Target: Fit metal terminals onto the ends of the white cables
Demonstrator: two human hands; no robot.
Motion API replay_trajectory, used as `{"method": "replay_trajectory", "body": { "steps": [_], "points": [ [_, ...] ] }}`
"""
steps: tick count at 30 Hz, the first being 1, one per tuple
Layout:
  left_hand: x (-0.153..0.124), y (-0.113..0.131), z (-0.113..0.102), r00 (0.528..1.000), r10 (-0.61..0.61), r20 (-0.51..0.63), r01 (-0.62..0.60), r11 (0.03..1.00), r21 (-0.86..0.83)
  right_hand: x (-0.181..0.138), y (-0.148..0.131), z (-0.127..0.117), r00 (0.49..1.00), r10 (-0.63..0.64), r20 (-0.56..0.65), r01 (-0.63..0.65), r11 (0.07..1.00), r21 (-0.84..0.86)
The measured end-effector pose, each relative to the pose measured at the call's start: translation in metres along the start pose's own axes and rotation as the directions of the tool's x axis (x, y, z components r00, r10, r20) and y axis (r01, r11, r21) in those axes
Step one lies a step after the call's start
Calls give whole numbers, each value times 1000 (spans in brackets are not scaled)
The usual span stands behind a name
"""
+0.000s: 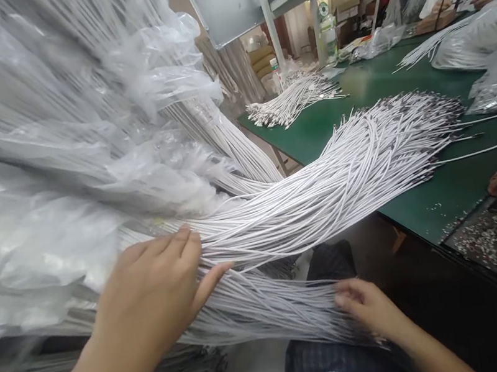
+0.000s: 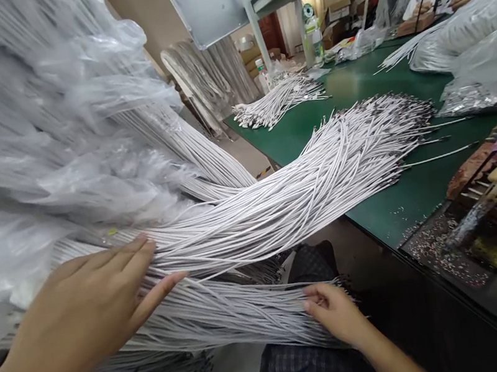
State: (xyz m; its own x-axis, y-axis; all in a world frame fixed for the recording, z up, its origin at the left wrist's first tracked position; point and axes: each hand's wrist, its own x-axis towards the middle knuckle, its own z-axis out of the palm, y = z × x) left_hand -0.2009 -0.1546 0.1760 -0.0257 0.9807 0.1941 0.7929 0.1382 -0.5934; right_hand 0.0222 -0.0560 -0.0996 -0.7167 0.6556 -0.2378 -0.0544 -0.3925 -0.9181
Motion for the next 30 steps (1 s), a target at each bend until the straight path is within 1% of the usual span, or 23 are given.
{"method": "replay_trajectory", "body": {
  "steps": [2,4,6,8,11,14,16,17,18,20,23,26,30],
  "points": [
    [-8,3,-3,1000,12,4,-12,1000,-7,22,-5,15,997,-10,71,3,995,96],
    [-15,5,-4,1000,24,4,-24,1000,-3,41,-9,32,991,-55,119,31,979,202],
    [-19,7,-5,999,18,43,-19,1000,19,55,-13,48,987,-106,125,63,951,303],
    [-18,9,-4,994,7,109,-12,999,39,63,-15,60,984,-138,109,85,917,390],
    [-13,18,4,975,61,211,-61,998,-7,68,-17,66,986,-146,78,91,872,481],
    [-6,39,20,935,171,310,-147,984,-101,70,-17,64,991,-124,40,84,844,530],
    [-2,57,35,912,249,327,-197,963,-184,71,-16,61,995,-102,17,77,835,544],
    [0,67,44,902,275,331,-202,950,-238,72,-15,59,996,-90,5,73,834,547],
    [2,78,52,898,280,341,-181,939,-293,72,-15,58,997,-78,-6,69,834,547],
    [6,99,69,881,238,409,-62,915,-400,73,-14,54,998,-53,-32,62,839,540],
    [13,128,90,878,240,414,-17,880,-475,74,-15,47,996,-17,-86,59,853,519],
    [20,151,101,890,232,392,12,848,-530,73,-20,38,986,3,-165,80,866,494],
    [23,173,107,913,218,346,33,805,-592,71,-27,23,965,-9,-264,133,880,456]
  ]
}}
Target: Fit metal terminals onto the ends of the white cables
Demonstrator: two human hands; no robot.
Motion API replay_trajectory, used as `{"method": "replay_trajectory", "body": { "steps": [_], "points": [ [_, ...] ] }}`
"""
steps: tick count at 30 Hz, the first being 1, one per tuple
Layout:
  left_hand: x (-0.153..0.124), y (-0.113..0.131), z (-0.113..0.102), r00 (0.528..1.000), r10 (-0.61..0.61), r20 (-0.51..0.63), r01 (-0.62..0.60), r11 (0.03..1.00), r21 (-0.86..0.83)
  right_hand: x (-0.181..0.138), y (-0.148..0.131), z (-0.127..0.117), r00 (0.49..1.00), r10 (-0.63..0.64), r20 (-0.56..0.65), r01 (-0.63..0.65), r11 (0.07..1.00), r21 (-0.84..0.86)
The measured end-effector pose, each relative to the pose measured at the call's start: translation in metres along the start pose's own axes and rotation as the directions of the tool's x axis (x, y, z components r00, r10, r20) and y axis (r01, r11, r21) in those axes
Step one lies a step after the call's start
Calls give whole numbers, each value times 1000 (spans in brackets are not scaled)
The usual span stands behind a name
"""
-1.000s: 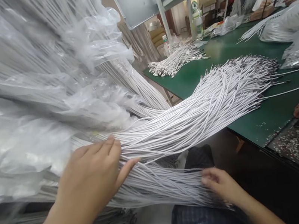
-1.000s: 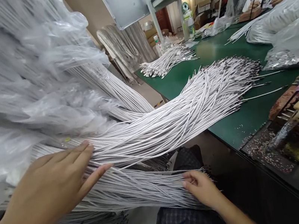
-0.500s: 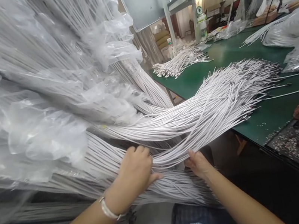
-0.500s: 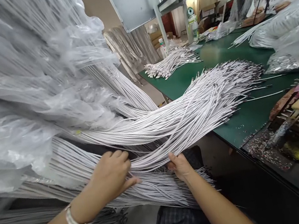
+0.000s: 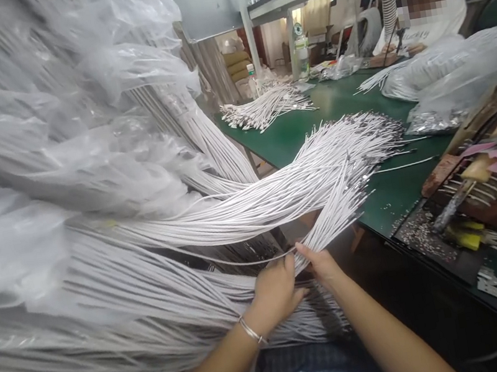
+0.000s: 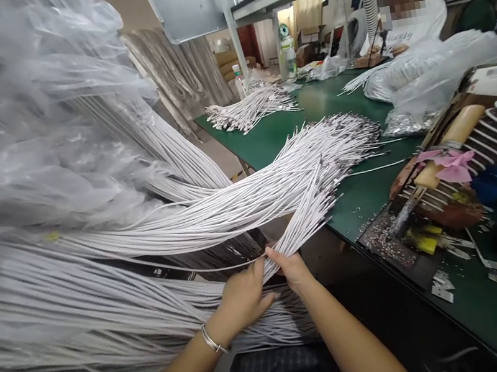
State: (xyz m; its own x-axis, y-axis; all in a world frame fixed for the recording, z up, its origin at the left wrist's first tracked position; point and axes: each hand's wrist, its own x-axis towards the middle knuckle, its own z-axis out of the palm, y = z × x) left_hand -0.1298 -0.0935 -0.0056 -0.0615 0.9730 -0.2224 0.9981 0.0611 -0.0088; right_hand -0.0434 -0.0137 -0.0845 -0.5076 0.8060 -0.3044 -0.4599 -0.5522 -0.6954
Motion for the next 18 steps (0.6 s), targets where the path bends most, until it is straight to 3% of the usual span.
{"method": "replay_trajectory", "body": {
  "steps": [6,14,16,18],
  "points": [
    [0,3,11,998,-54,39,56,997,-52,-4,-8,-9,995,-87,-38,86,995,-41],
    [-15,-8,13,983,112,143,-100,991,-87,-4,-27,-19,974,-202,-101,198,979,-45],
    [-17,-7,15,981,181,66,-168,970,-174,-4,-33,-22,970,-216,-115,210,976,-62],
    [-12,-2,16,968,209,-136,-238,938,-253,-5,-36,-24,969,-214,-124,205,975,-84]
  ]
}}
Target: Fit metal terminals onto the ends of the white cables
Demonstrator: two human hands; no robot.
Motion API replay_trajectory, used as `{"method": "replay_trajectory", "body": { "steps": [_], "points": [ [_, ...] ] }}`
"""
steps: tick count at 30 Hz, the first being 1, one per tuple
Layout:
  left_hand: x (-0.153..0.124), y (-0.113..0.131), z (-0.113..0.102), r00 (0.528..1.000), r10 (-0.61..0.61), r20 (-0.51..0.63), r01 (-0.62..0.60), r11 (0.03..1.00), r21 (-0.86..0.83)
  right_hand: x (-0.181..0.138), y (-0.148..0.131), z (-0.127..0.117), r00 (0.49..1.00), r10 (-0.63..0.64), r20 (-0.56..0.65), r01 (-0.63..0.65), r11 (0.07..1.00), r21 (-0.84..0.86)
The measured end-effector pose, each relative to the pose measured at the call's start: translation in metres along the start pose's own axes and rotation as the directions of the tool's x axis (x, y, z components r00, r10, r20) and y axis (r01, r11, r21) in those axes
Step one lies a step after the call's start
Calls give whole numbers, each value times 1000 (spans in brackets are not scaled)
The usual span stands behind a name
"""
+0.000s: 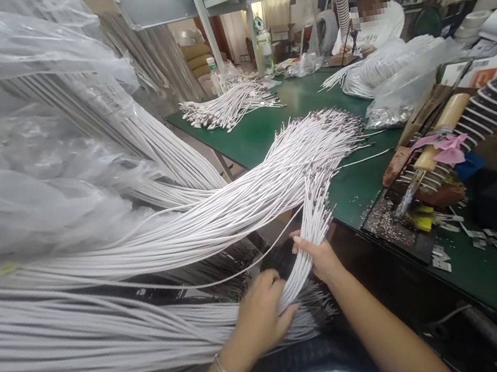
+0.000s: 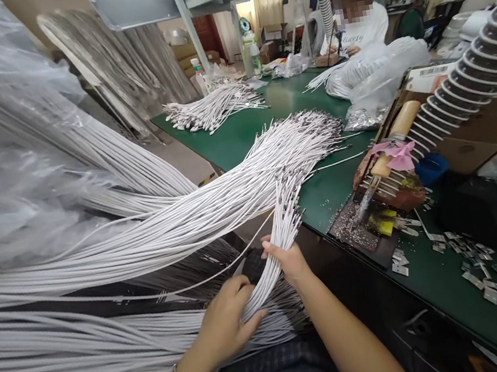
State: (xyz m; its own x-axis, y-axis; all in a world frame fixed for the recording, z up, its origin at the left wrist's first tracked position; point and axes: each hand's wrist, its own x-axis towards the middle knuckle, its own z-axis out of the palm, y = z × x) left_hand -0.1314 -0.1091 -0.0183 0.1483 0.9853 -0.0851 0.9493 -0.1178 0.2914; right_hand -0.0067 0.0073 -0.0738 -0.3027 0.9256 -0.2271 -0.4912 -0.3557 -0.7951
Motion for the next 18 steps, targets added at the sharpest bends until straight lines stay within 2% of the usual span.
{"method": "replay_trajectory", "body": {
  "steps": [2,3,5,8,10,12,15,18],
  "points": [
    [12,3,3,979,22,-205,-30,999,-38,0,-1,-1,1000,7,-5,-8,1000,-24],
    [21,4,5,962,5,-271,-17,999,-43,-1,0,-1,1000,9,-10,-9,999,-37],
    [38,6,7,953,-75,-292,61,997,-56,-1,1,-2,1000,7,-25,-9,998,-70],
    [51,10,11,986,-131,-101,119,986,-117,0,1,-4,998,-10,-60,2,990,-139],
    [46,12,13,993,-101,54,108,984,-143,0,1,-6,997,-27,-74,11,980,-201],
    [34,10,14,980,-116,161,138,982,-127,-1,1,-8,997,-43,-70,22,961,-276],
    [16,1,13,949,-157,272,205,966,-157,-9,0,-9,998,-52,-32,35,916,-400],
    [14,-3,13,944,-119,308,228,909,-348,-24,-4,-7,999,-27,29,38,856,-516]
  ]
}}
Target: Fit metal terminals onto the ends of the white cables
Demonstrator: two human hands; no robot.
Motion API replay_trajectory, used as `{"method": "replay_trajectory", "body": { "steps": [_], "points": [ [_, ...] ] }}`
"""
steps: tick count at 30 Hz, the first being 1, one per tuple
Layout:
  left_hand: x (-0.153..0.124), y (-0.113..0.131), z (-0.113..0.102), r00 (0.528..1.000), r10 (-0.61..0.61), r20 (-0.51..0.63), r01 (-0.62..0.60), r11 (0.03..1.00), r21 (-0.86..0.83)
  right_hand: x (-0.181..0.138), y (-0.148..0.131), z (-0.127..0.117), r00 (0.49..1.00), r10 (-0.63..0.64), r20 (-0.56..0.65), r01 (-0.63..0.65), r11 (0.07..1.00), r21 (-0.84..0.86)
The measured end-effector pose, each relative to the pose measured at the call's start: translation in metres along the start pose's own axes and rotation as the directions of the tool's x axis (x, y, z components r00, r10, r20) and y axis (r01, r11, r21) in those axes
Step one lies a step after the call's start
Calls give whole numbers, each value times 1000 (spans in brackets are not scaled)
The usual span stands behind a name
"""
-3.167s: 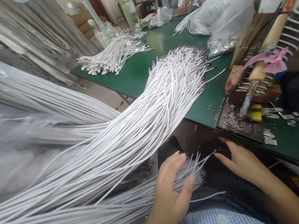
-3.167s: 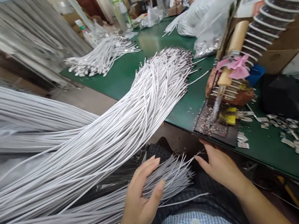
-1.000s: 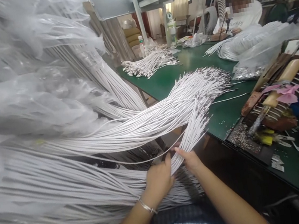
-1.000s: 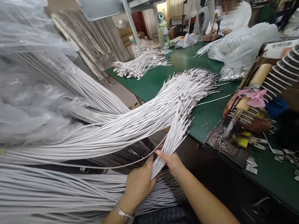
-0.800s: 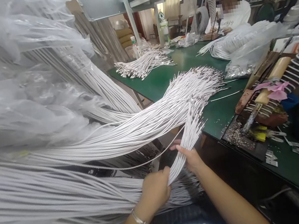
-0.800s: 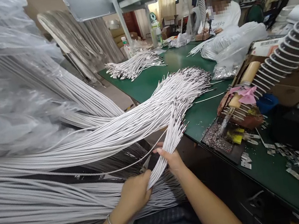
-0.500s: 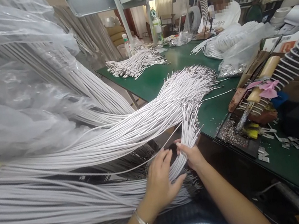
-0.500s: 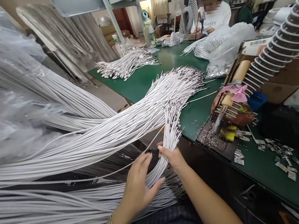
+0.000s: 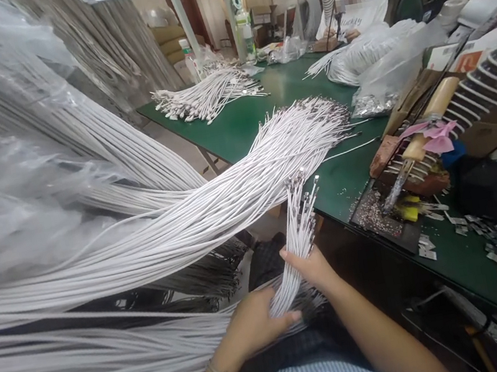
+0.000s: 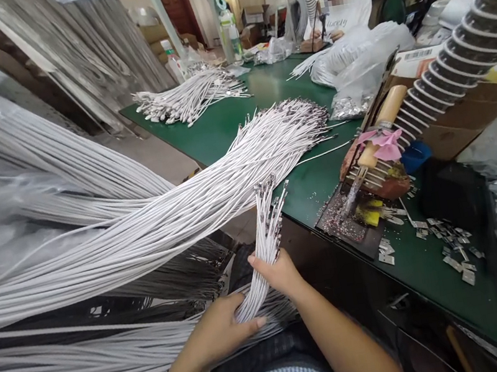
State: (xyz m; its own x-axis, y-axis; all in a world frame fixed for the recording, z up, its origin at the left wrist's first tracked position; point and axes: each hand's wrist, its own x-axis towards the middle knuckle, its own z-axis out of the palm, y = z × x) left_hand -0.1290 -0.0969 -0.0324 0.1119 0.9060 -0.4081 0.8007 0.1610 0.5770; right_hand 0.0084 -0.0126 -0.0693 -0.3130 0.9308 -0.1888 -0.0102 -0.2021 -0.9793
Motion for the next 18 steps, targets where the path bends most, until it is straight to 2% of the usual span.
{"method": "replay_trajectory", "body": {
  "steps": [2,4,5,7,9,11,13,15,18],
  "points": [
    [7,6,6,999,45,-19,-49,960,-276,-11,-7,-1,998,-3,62,7,997,-76],
    [16,15,18,995,90,-40,-96,782,-616,-20,-17,-4,993,-16,115,35,986,-164],
    [19,20,25,996,87,-21,-78,739,-669,-22,-22,-7,990,-28,138,60,971,-231],
    [21,26,37,997,59,39,-9,646,-763,-26,-30,-15,971,-76,226,174,874,-453],
    [18,26,41,995,45,91,52,540,-840,-28,-32,-27,925,-99,367,291,806,-515],
    [12,22,40,993,50,111,80,420,-904,-33,-27,-41,870,-128,476,339,857,-389],
    [8,17,35,991,73,111,81,324,-942,-42,-17,-55,845,-116,523,267,938,-223],
    [7,15,33,990,96,101,74,249,-966,-52,-7,-64,849,-65,525,140,985,-105],
    [8,14,36,991,94,97,69,268,-961,-65,3,-68,904,-27,426,29,1000,0]
  ]
}}
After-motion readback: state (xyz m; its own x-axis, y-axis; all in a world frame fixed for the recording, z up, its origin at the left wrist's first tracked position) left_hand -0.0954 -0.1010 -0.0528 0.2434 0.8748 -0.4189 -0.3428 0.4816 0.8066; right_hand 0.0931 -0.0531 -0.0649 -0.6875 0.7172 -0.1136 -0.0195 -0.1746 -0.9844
